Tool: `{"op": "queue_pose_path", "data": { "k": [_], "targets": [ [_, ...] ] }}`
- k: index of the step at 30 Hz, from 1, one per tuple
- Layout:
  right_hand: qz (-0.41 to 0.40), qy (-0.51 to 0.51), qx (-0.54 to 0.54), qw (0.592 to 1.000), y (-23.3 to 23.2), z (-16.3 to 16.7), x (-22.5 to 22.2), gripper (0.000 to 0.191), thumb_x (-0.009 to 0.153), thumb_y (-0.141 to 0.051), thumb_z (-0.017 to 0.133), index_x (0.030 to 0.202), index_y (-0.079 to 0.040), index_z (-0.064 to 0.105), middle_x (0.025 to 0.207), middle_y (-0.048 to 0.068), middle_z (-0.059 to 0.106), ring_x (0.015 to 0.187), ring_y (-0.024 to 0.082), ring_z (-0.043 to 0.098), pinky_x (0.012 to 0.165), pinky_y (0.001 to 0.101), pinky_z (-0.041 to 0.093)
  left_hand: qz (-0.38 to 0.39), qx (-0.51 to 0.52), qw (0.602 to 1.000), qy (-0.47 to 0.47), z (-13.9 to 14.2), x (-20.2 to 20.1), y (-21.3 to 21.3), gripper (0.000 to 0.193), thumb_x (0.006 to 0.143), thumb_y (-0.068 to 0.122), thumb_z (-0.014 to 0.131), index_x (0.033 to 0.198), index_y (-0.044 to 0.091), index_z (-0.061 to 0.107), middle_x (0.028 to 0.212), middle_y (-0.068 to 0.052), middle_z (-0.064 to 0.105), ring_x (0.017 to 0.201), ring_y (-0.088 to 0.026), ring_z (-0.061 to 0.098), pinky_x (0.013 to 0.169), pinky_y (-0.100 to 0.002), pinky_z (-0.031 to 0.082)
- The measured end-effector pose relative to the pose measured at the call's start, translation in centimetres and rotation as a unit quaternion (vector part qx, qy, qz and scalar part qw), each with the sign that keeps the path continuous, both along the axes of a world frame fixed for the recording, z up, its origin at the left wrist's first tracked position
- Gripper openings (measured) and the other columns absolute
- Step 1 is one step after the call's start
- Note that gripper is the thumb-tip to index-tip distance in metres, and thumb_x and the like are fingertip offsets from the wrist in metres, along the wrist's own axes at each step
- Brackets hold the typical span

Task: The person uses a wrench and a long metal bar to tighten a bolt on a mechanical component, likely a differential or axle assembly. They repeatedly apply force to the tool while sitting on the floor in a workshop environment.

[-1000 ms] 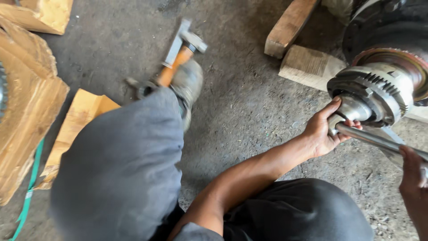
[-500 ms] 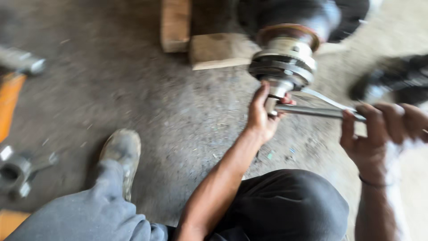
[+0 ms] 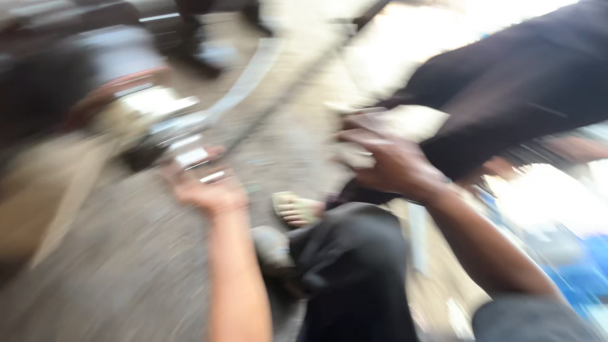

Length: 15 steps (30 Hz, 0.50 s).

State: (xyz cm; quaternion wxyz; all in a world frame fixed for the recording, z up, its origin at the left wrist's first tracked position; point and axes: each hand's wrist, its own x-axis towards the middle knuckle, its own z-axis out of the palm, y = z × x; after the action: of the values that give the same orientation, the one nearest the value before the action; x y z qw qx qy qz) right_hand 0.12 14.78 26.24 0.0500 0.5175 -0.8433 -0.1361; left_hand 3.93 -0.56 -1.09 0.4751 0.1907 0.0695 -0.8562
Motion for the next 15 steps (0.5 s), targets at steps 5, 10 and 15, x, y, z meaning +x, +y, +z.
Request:
{"op": "queue_pose_path", "data": {
  "k": [5, 10, 15],
  "targets": [
    [-0.111, -0.115, 0.18, 0.971, -3.5, 3.0, 4.6, 0.055, 0.088, -0.052, 0.069, 0.122, -0.008, 0.067, 0.121, 0.017, 0.065, 0.116, 0.035, 0.06, 0.093, 0.0444, 0.049, -0.062, 0.01, 0.994, 0.092, 3.1, 4.1, -2.3, 0.07, 0.1, 0.062, 0.056, 0.137, 0.003, 0.057, 0.101, -0.007, 0.06, 0.085, -0.016, 0.057, 0.081, -0.027, 0.049],
    [-0.068, -0.145, 0.097, 0.982, -9.3, -3.6, 9.4, 0.062, 0.087, -0.07, 0.055, 0.103, -0.012, 0.073, 0.1, 0.011, 0.074, 0.093, 0.031, 0.073, 0.076, 0.0424, 0.059, -0.063, 0.043, 0.987, 0.14, 5.6, 8.2, -4.6, 0.064, 0.1, 0.051, 0.065, 0.139, 0.001, 0.058, 0.111, -0.009, 0.062, 0.091, -0.017, 0.06, 0.087, -0.025, 0.052],
    [-0.307, -0.196, -0.012, 0.931, -13.0, -11.8, 11.0, 0.084, 0.086, -0.085, 0.033, 0.074, -0.01, 0.068, 0.064, 0.007, 0.067, 0.06, 0.022, 0.066, 0.049, 0.0396, 0.051, -0.091, 0.051, 0.987, 0.125, 6.5, 7.5, -5.9, 0.063, 0.1, 0.051, 0.064, 0.14, 0.002, 0.057, 0.113, -0.008, 0.062, 0.094, -0.017, 0.06, 0.089, -0.026, 0.052]
  ]
}}
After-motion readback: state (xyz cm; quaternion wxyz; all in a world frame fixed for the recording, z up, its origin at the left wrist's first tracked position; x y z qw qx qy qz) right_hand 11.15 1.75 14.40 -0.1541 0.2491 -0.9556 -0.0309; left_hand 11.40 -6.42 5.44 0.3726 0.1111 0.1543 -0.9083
